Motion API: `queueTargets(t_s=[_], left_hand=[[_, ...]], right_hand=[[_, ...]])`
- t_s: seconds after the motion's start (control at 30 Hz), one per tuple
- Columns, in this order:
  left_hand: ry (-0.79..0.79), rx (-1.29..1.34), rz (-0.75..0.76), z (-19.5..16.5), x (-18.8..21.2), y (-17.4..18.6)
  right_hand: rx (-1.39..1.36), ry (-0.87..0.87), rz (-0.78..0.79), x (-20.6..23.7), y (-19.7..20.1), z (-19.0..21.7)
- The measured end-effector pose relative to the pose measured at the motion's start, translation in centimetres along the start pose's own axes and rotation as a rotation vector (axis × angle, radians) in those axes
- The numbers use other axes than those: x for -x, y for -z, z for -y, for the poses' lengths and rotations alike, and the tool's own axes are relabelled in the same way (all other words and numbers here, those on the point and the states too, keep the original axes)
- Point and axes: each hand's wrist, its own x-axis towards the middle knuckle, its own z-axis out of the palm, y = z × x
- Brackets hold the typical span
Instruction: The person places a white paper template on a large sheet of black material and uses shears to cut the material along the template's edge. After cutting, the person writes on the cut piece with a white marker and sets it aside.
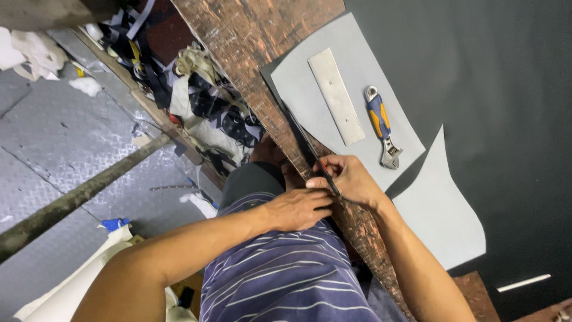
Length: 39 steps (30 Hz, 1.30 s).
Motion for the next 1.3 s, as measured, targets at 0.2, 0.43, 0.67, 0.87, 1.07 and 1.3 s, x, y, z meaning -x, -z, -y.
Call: queueTargets(t_s=[0.2,0.43,0.67,0.87,1.07,1.3], left_hand=[[-0.030,-0.007,0.033,0.7,0.6,0.3],[-0.063,-0.028,0.062,1.3,0.7,0.7],[-0.096,-0.106,-0.015,1.6,0.9,0.4],[-0.100,-0.066,0.056,1.7,0.9,0.0],[-0.092,-0.126,0.014,0.9,0.7,1.7],[0.182,-0.200,-0.101,-1.8,1.6,8.6]], right_hand=[[-0.081,-0.046,-0.020,-0.6,-1.2,0.8],[-0.082,-0.008,-0.031,-2.1,-2.3,2.1],[-0.145,-0.007,-0.027,-2.9,-2.7,3.9],[-0.214,0.040,-0.024,-3.2,-2.9,4.7],[-0.230,-0.010,-0.015,-1.6,-2.4,5.0],[-0.216,-0.044,-0.326,9.0,3.4,-4.3]])
